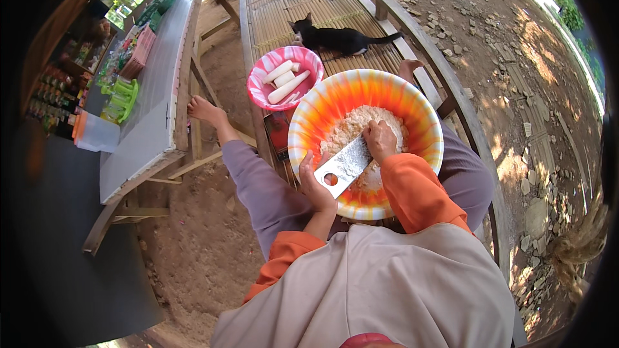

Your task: The person grates pieces of cassava into a large bowl using a metal hand grater.

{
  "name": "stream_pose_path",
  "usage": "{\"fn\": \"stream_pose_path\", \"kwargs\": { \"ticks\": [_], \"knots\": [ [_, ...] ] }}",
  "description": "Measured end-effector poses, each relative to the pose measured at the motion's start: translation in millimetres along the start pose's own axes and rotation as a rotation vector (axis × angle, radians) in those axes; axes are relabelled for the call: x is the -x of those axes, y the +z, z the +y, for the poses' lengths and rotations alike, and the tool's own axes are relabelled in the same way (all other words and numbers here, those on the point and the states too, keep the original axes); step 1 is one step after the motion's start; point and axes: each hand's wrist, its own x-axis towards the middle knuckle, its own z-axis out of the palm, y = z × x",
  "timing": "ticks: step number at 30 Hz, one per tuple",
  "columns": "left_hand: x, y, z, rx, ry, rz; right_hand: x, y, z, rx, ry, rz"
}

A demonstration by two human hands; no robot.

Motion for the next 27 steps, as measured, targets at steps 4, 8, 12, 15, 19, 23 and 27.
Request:
{"fn": "stream_pose_path", "kwargs": {
  "ticks": [4, 8, 12, 15, 19, 23, 27],
  "knots": [
    [-1.3, -5.8, -7.6, 0.058, 0.015, -0.003, 31.5, -14.7, -36.3, -0.086, -0.098, -0.095],
    [2.4, -6.4, 1.3, 0.02, 0.021, 0.021, 38.8, -20.0, -40.3, -0.107, -0.157, -0.127],
    [0.1, 6.7, 0.7, 0.002, -0.064, 0.021, 4.4, -2.9, -0.5, 0.014, 0.047, -0.048],
    [-4.5, -3.8, -10.2, 0.104, -0.046, 0.011, 24.1, -15.2, -26.5, -0.054, 0.012, -0.122],
    [1.6, -5.0, 2.6, 0.058, -0.032, 0.052, 48.0, -30.9, -44.2, -0.161, -0.169, -0.15],
    [-1.9, 5.9, -2.7, 0.023, -0.079, -0.004, 14.1, -3.9, 10.2, -0.017, 0.067, 0.011],
    [-1.7, -3.6, -3.1, 0.11, -0.038, 0.041, 34.4, -18.3, -31.0, -0.124, -0.068, -0.073]
  ]
}}
